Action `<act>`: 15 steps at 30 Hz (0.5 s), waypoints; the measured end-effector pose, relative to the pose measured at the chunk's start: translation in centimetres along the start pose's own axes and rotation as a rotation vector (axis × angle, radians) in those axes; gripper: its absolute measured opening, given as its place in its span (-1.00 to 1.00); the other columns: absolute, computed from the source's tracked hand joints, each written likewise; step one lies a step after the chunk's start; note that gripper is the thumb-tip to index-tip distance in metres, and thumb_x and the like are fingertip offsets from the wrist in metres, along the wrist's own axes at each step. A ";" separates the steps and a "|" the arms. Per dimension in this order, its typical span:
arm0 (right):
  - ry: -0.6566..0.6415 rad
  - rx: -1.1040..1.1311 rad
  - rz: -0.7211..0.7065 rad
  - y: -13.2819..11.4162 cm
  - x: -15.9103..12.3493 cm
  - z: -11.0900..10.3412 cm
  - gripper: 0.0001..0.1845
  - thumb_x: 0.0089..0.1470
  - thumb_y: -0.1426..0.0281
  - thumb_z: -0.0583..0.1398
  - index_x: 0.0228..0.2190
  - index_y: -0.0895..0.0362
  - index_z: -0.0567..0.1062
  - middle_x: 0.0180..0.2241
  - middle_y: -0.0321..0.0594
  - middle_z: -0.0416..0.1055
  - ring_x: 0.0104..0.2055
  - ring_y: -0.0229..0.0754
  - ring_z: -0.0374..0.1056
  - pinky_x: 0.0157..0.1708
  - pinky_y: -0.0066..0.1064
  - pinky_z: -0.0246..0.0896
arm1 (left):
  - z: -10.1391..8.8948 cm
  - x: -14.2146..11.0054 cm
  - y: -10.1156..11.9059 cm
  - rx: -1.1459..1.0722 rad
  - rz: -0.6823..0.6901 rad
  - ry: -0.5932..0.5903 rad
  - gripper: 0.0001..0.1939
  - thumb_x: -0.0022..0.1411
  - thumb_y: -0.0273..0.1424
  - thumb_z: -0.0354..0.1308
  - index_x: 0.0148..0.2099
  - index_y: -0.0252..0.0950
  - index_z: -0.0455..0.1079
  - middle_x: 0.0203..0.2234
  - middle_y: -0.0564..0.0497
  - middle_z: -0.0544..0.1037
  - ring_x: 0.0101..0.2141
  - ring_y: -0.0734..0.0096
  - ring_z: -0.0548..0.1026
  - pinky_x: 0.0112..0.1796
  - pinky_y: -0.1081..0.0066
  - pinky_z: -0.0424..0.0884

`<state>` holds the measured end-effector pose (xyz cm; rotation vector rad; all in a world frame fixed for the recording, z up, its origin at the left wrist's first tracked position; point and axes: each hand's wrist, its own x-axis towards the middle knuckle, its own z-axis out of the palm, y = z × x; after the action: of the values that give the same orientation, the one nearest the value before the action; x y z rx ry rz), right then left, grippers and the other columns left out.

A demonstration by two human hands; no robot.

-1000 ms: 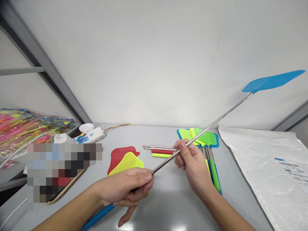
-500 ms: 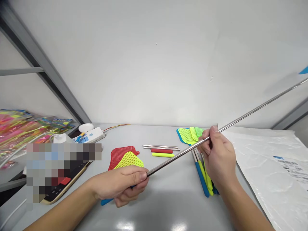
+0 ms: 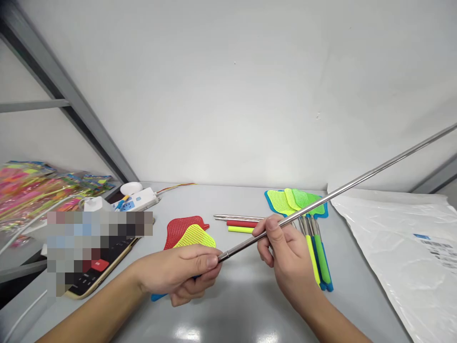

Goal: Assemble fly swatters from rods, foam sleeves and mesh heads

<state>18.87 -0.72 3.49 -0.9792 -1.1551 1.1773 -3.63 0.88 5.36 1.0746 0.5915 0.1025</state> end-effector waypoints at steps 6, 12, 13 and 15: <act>0.058 -0.032 0.006 -0.3 0.8 -1.2 -0.61 0.22 0.06 0.11 -0.40 0.10 0.47 -0.74 -0.41 0.07 -0.60 -0.32 -0.02 -0.55 -0.39 -0.14 | -0.1 0.3 0.1 0.002 0.010 0.037 -0.57 0.33 0.01 -0.03 -0.38 -0.23 0.11 -0.66 0.22 -0.01 -0.66 0.60 -0.06 -0.69 0.59 -0.07; 0.204 0.107 -0.039 -0.5 2.3 -2.3 -0.65 0.18 0.12 0.17 -0.49 0.10 0.45 -0.69 -0.41 0.02 -0.59 -0.32 -0.01 -0.55 -0.43 -0.03 | -0.9 0.2 0.0 0.051 0.056 0.100 -0.61 0.33 -0.03 0.00 -0.33 -0.25 0.23 -0.68 0.23 0.04 -0.67 0.61 -0.03 -0.66 0.57 0.01; 0.202 0.127 -0.048 -0.6 2.4 -2.3 -0.65 0.19 0.13 0.16 -0.49 0.10 0.46 -0.67 -0.41 0.02 -0.58 -0.32 0.00 -0.55 -0.44 0.00 | -0.9 0.1 0.0 0.059 0.069 0.108 -0.61 0.33 -0.03 -0.01 -0.33 -0.26 0.23 -0.68 0.23 0.05 -0.67 0.61 -0.02 -0.66 0.57 0.01; 0.194 0.161 -0.081 -0.4 2.2 -1.8 -0.65 0.21 0.14 0.13 -0.47 0.09 0.49 -0.60 -0.36 0.12 -0.51 -0.29 0.10 -0.48 -0.44 0.11 | -0.9 0.1 -0.1 0.084 0.085 0.118 -0.60 0.33 -0.02 -0.01 -0.32 -0.26 0.24 -0.69 0.23 0.07 -0.67 0.60 -0.01 -0.67 0.57 0.05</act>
<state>20.72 1.40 3.86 -0.8945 -0.9225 1.0681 -4.02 1.60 4.97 1.1811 0.6611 0.2174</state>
